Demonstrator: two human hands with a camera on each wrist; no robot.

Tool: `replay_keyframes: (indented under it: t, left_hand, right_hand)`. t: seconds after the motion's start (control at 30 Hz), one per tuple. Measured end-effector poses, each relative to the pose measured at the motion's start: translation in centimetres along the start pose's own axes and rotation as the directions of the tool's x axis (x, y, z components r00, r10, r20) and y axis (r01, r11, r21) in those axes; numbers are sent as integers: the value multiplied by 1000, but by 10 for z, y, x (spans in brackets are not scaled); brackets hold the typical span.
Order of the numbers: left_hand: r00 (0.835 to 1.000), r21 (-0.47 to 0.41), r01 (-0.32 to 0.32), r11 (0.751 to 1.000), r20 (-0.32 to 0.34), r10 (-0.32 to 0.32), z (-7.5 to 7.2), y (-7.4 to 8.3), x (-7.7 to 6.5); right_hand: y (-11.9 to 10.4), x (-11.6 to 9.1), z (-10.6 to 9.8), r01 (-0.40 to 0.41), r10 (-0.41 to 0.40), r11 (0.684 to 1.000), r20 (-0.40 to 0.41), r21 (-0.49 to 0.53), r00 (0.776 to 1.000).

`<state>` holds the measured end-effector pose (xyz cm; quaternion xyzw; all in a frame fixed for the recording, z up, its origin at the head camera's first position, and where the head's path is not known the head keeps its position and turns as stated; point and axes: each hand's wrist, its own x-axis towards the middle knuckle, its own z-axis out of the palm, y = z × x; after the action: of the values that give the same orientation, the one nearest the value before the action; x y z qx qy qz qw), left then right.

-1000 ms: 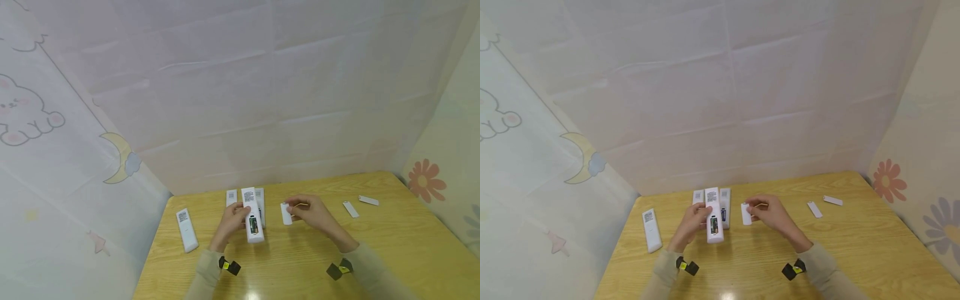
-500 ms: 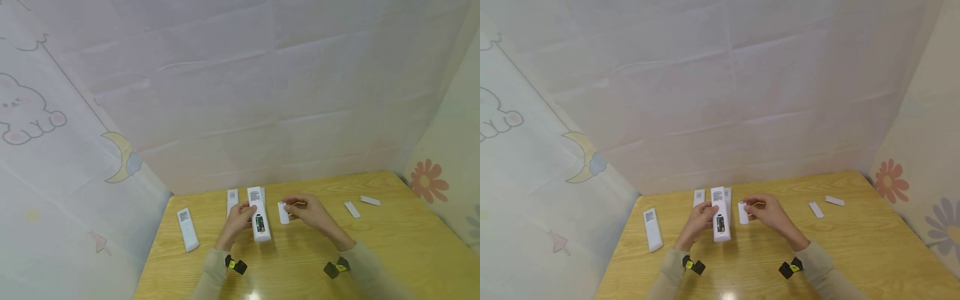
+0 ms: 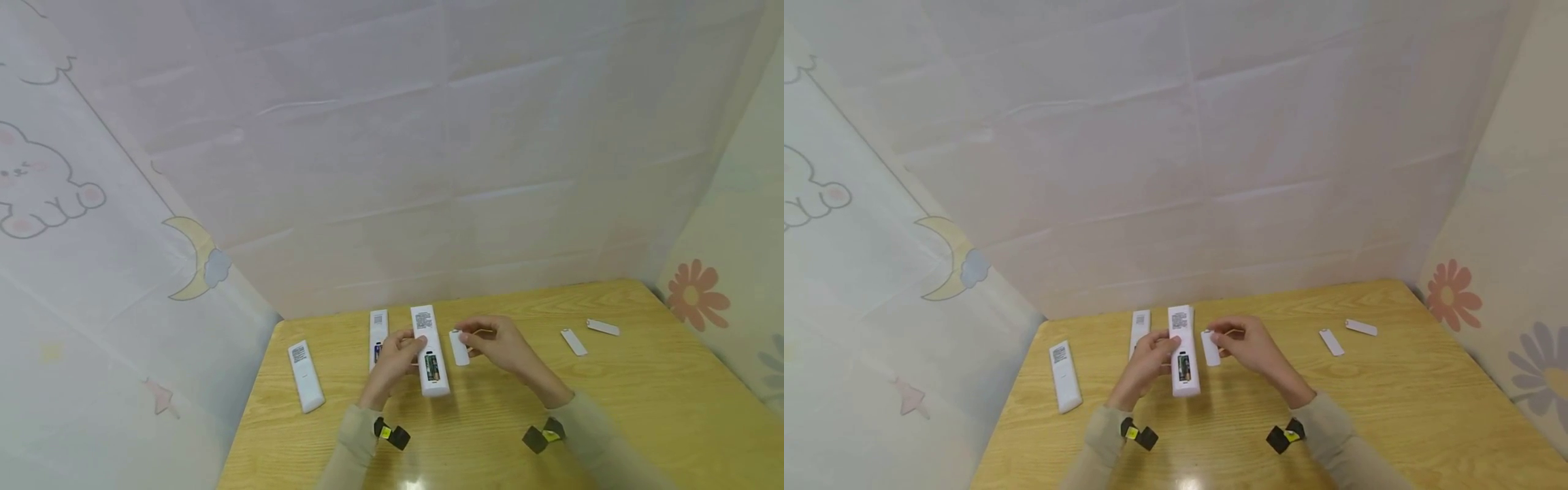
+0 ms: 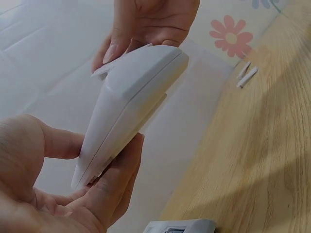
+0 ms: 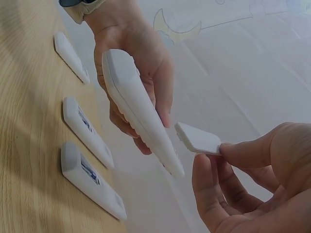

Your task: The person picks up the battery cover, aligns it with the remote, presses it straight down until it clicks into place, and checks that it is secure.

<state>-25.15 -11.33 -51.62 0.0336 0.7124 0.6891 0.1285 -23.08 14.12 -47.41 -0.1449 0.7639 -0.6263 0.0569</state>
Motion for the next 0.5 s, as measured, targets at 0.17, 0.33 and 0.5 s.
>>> replay_keyframes:
  t: [0.17, 0.33, 0.5]
  left_hand:
    - [1000, -6, -4, 1000, 8, 4, 5, -1, 1]
    - [1000, -12, -17, 1000, 12, 17, 8, -3, 2]
    - [1000, -10, -15, 1000, 16, 16, 10, -3, 1]
  right_hand:
    - [0, 2, 3, 11, -11, 1000, -1, 11, 1000]
    - [2, 3, 7, 18, -18, 999, 2, 32, 1000]
    - [2, 3, 12, 17, -18, 999, 16, 47, 1000]
